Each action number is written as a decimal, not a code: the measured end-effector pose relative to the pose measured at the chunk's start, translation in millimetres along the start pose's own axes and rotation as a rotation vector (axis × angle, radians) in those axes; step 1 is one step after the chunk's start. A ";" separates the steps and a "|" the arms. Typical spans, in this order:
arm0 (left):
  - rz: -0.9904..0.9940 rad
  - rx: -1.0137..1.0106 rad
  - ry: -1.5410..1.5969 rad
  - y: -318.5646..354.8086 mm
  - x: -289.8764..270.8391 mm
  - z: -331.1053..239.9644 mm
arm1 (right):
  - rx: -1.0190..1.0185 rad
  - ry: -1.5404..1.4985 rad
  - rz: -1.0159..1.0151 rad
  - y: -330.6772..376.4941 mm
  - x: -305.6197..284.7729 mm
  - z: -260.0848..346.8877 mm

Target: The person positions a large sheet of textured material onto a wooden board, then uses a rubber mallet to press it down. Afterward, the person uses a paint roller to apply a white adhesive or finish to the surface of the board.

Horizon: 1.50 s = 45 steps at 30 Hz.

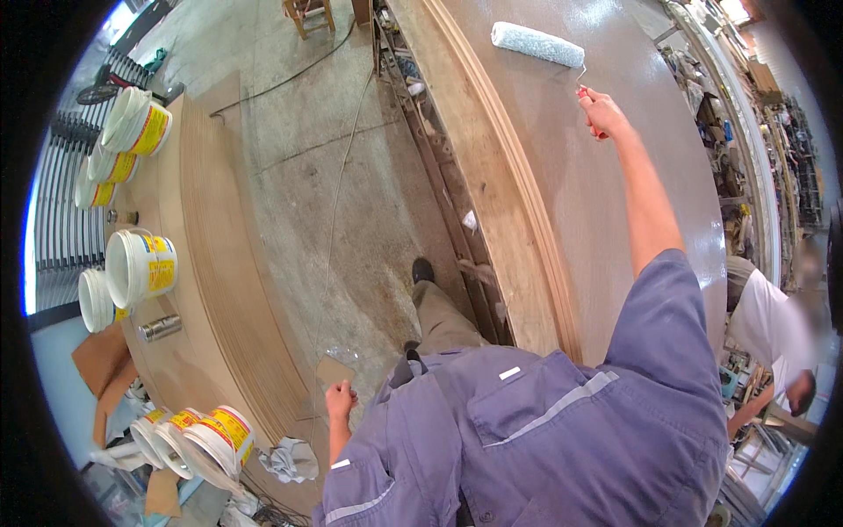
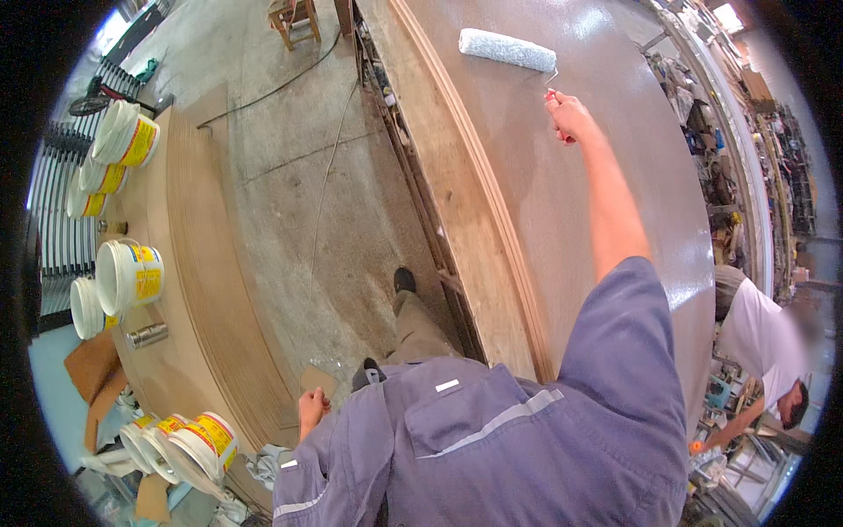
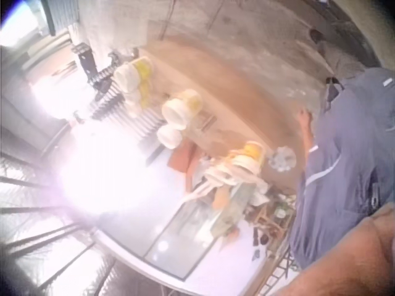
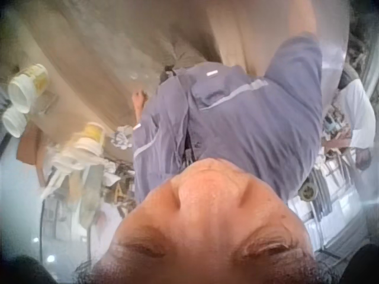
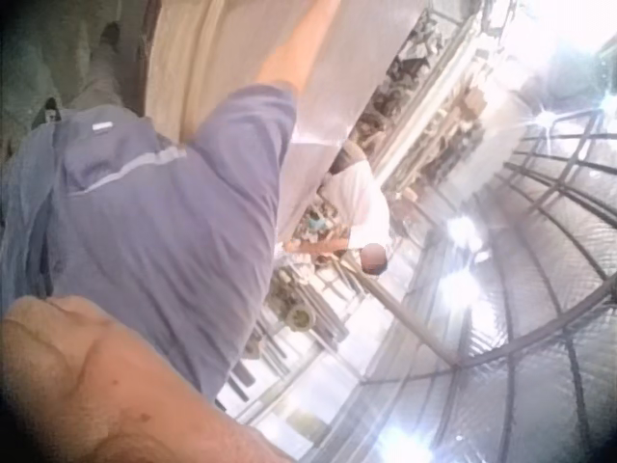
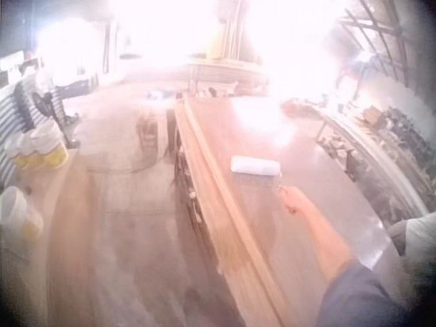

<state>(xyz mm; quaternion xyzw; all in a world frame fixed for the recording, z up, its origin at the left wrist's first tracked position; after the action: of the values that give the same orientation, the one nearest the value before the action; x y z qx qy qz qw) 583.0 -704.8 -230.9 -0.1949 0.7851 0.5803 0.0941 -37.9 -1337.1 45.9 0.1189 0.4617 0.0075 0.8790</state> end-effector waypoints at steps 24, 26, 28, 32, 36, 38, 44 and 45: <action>0.232 0.350 -0.421 -140.0 74.6 -400.5 | 0.572 -0.344 0.102 432.2 -0.2 -83.0; 0.217 0.318 -0.420 -157.4 56.0 -399.4 | 0.485 -0.240 0.109 383.3 -2.3 -82.0; 0.168 0.269 -0.403 -168.3 33.7 -395.3 | 0.408 -0.182 0.125 305.8 -8.8 -61.1; 0.139 0.146 -0.283 -200.7 -3.8 -368.3 | 0.192 -0.098 0.132 107.1 -15.0 4.9; 0.082 0.045 -0.160 -197.3 -22.2 -359.7 | 0.057 -0.061 0.178 -99.0 -7.1 80.1; 0.033 0.081 -0.167 -199.0 -28.2 -361.1 | -0.032 -0.013 0.188 -203.4 1.7 117.1; -0.027 -0.023 0.039 -151.1 -11.2 -411.3 | -0.080 0.011 0.105 -461.0 34.5 222.6; -0.039 -0.015 0.025 -140.2 -8.2 -431.1 | -0.082 0.041 0.088 -494.3 36.0 233.6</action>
<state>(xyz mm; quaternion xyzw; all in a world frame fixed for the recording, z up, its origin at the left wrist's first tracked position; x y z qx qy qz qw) 682.4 -1146.9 -217.3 -0.2181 0.7779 0.5818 0.0939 125.0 -1860.1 37.3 0.1030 0.4730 0.0674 0.8724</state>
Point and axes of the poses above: each hand's wrist, its own y-axis away from the middle knuckle, its own x-axis out of the palm, z = x × y, the point moved 6 cm from there along -y, towards the middle knuckle, and after that the axes turned 9 degrees about -x, right-handed, at the moved point
